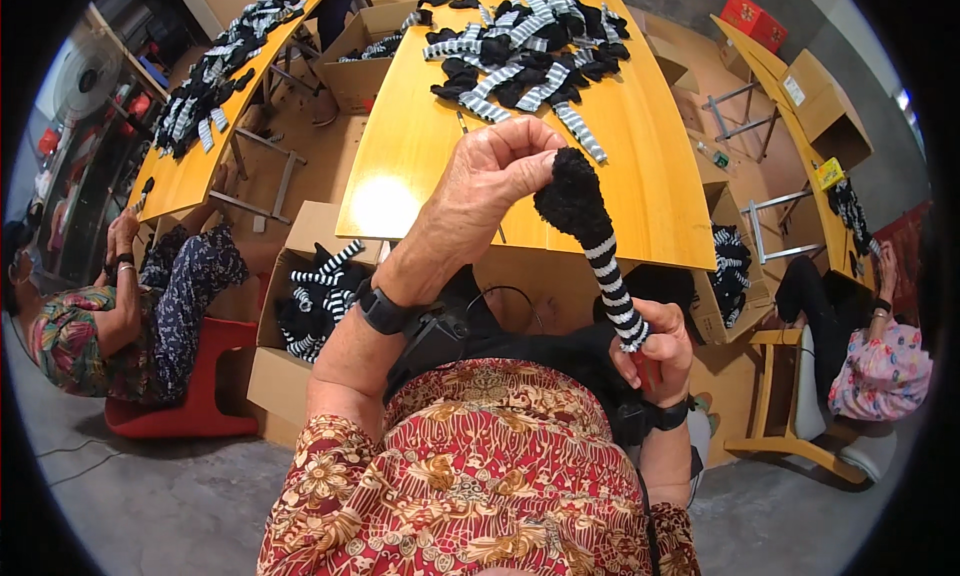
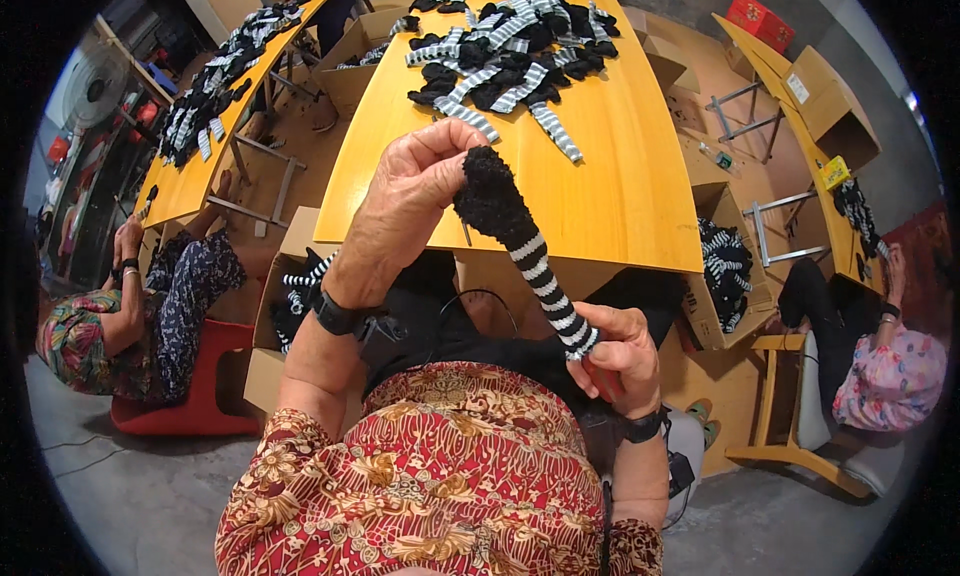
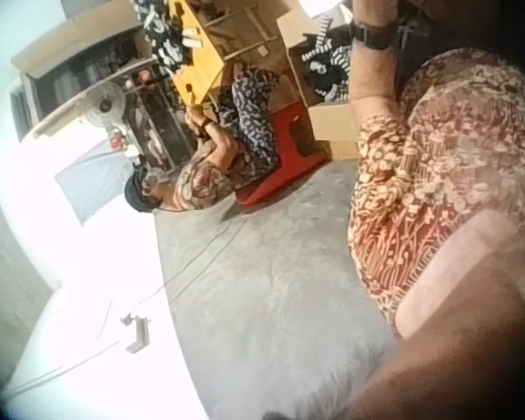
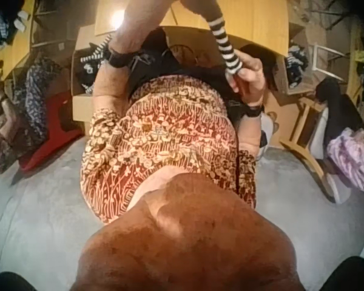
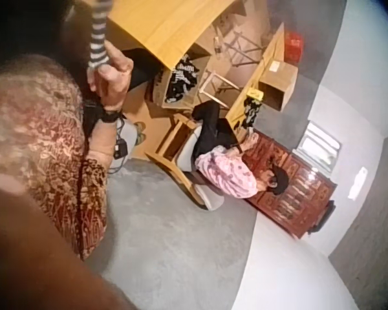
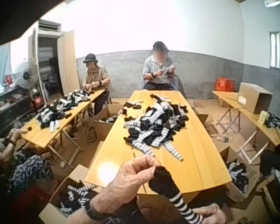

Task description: The person uses a red-handled screwdriver to manipulate the toe area of black and white striped socks. They repeatedly insert the tool into the sock fabric, pull the material, and adjust the shape of the toe. The person handles multiple socks one by one, placing them on a wooden table after adjustment.

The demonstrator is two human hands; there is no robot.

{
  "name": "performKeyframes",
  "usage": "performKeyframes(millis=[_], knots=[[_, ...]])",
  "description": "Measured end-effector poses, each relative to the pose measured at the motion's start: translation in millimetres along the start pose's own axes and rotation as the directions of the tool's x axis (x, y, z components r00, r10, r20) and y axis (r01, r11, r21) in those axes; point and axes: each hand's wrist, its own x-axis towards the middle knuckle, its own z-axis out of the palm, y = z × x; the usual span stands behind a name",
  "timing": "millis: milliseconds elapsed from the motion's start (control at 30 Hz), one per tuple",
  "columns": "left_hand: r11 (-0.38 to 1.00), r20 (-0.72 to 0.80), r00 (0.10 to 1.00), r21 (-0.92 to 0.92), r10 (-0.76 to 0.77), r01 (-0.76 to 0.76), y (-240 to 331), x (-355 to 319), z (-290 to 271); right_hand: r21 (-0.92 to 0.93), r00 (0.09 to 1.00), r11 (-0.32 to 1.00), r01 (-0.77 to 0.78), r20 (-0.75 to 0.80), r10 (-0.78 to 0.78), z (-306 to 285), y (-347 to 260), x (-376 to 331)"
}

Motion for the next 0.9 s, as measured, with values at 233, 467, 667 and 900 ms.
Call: performKeyframes(millis=[233, 467, 667, 900], knots=[[0.999, -0.118, 0.993, 0.038, 0.021, -0.016, 2.0, -4.1, 7.6, -0.64, 0.978, 0.762, 0.1, -0.078, -0.194, 21.2, -2.4, 3.6], [0.69, -0.115, 0.862, 0.655, 0.493, -0.308, 10.0, -10.9, 16.5, -0.879, 0.858, 0.306, 0.365, 0.19, -0.478, 30.9, 4.0, 14.3], [0.243, 0.11, 0.743, 0.904, 0.66, -0.35, 12.9, -9.9, 16.0, -0.923, 0.8, 0.066, 0.379, 0.291, -0.525, 32.2, 5.4, 17.3], [0.126, 0.227, 0.748, 0.915, 0.624, -0.383, 18.5, -7.6, 7.7, -0.921, 0.779, 0.025, 0.39, 0.315, -0.542, 33.2, 4.8, 15.6]])
